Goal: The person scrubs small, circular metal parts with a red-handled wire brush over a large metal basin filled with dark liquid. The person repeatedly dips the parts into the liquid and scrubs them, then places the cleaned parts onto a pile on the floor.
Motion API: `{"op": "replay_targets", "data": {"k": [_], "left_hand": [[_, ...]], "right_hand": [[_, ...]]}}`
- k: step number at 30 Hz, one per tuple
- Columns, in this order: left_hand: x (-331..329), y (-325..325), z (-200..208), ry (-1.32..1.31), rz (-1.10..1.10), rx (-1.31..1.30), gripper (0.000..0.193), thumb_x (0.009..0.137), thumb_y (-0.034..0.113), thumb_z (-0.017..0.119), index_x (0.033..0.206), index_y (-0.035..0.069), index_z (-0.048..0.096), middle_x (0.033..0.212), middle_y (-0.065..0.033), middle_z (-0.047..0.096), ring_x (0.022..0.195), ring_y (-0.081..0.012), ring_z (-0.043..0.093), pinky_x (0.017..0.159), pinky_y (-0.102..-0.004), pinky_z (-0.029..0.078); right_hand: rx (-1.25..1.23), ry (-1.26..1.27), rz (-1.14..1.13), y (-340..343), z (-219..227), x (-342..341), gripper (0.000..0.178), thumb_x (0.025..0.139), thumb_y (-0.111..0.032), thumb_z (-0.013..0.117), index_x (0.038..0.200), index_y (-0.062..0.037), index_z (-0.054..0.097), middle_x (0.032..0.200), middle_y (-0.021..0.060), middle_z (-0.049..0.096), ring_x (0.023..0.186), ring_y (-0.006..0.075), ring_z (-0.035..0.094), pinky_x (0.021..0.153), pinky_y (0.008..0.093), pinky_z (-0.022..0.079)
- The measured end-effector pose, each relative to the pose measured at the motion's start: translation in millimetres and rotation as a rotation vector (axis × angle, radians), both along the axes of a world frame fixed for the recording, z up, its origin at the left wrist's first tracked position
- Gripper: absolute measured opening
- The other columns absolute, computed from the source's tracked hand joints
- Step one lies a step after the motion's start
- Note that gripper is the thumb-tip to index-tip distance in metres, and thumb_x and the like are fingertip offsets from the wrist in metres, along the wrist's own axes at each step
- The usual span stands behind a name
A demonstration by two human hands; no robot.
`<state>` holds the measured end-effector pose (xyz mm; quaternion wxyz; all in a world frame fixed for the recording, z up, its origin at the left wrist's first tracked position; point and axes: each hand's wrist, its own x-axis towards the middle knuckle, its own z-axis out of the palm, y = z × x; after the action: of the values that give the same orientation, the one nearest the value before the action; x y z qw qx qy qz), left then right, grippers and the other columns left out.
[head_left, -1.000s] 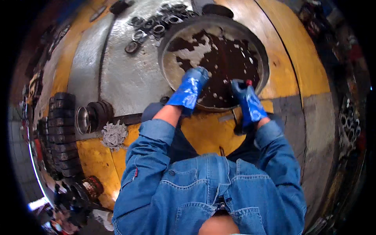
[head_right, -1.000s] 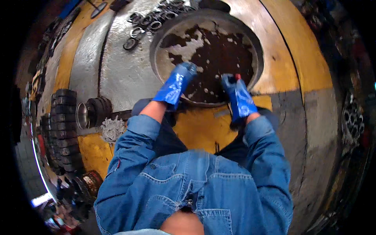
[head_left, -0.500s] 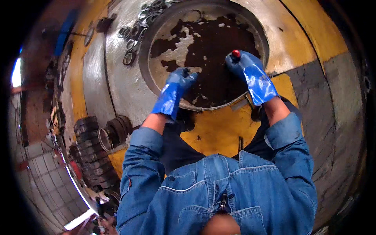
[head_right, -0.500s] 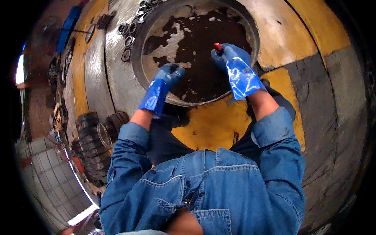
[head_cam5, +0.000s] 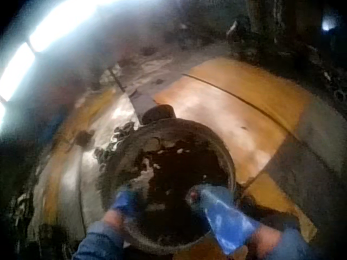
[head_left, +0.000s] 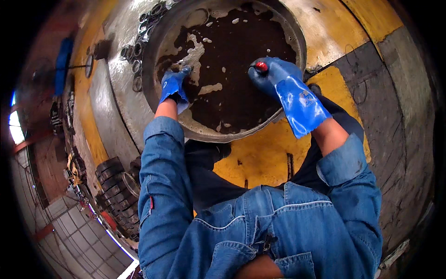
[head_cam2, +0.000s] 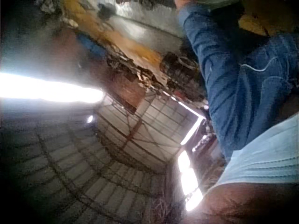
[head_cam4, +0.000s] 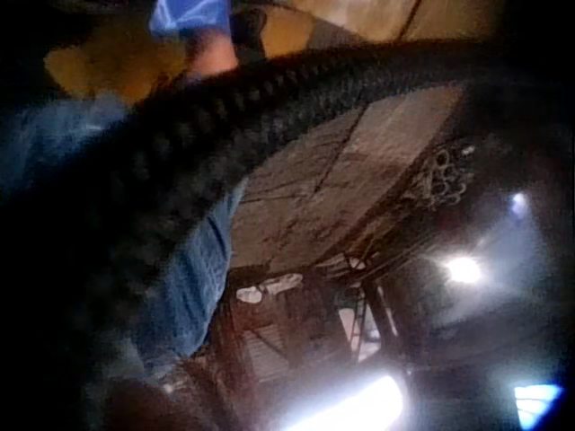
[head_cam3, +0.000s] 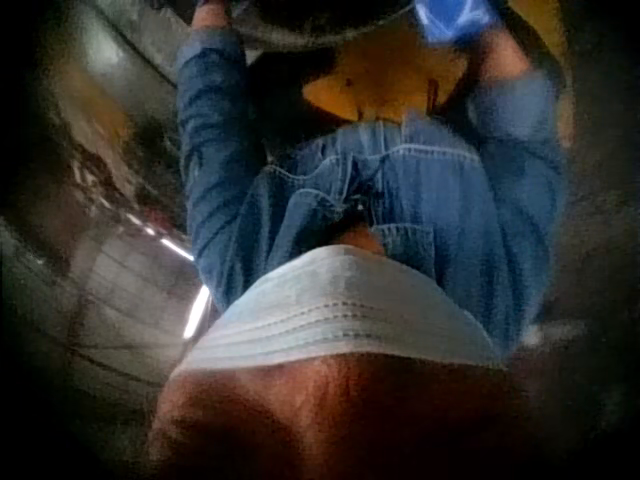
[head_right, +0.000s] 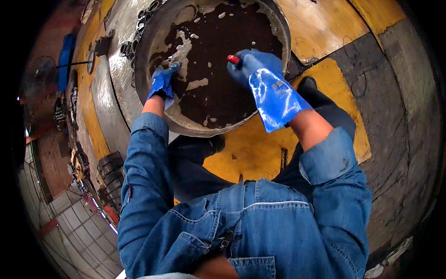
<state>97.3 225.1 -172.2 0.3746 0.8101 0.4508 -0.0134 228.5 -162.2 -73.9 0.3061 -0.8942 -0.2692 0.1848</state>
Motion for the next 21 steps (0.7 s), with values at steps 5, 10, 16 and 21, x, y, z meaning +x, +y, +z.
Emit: {"op": "replay_targets", "data": {"k": [5, 10, 16, 21], "left_hand": [[-26.4, 39.9, -25.3, -0.044, -0.073, -0.096, 0.055, 0.097, 0.041, 0.070, 0.126, -0.006, 0.069, 0.122, -0.0248, 0.074, 0.104, -0.0370, 0.073, 0.087, -0.0469, 0.056], [19.4, -18.3, 23.1, 0.054, -0.296, -0.019, 0.044, 0.106, 0.036, 0.055, 0.126, -0.001, 0.071, 0.123, -0.0183, 0.075, 0.109, -0.0306, 0.071, 0.095, -0.0407, 0.054], [19.8, -11.2, 32.1, 0.104, -0.582, 0.153, 0.047, 0.104, 0.036, 0.057, 0.128, -0.002, 0.071, 0.128, -0.0194, 0.073, 0.116, -0.0322, 0.070, 0.102, -0.0431, 0.052], [43.3, -12.4, 20.2, 0.039, -0.128, -0.140, 0.058, 0.092, 0.039, 0.071, 0.128, -0.005, 0.069, 0.130, -0.0294, 0.070, 0.119, -0.0444, 0.068, 0.102, -0.0484, 0.053]], "right_hand": [[-0.036, 0.058, 0.109, 7.6, 2.4, -7.4, 0.030, 0.098, -0.043, 0.069, 0.117, -0.0210, 0.079, 0.108, 0.0085, 0.079, 0.103, 0.0314, 0.075, 0.094, 0.0439, 0.059], [-0.075, 0.030, 0.075, 5.7, -2.4, -8.3, 0.028, 0.097, -0.043, 0.070, 0.115, -0.0221, 0.079, 0.109, 0.0067, 0.079, 0.104, 0.0291, 0.075, 0.094, 0.0423, 0.058], [-0.108, 0.119, 0.068, 13.8, 7.0, -7.7, 0.029, 0.098, -0.039, 0.069, 0.116, -0.0185, 0.079, 0.116, 0.0118, 0.078, 0.109, 0.0357, 0.073, 0.100, 0.0441, 0.057], [-0.092, 0.099, 0.073, 12.3, -2.4, -6.2, 0.029, 0.100, -0.039, 0.068, 0.117, -0.0183, 0.079, 0.116, 0.0110, 0.078, 0.109, 0.0345, 0.073, 0.101, 0.0433, 0.057]]}}
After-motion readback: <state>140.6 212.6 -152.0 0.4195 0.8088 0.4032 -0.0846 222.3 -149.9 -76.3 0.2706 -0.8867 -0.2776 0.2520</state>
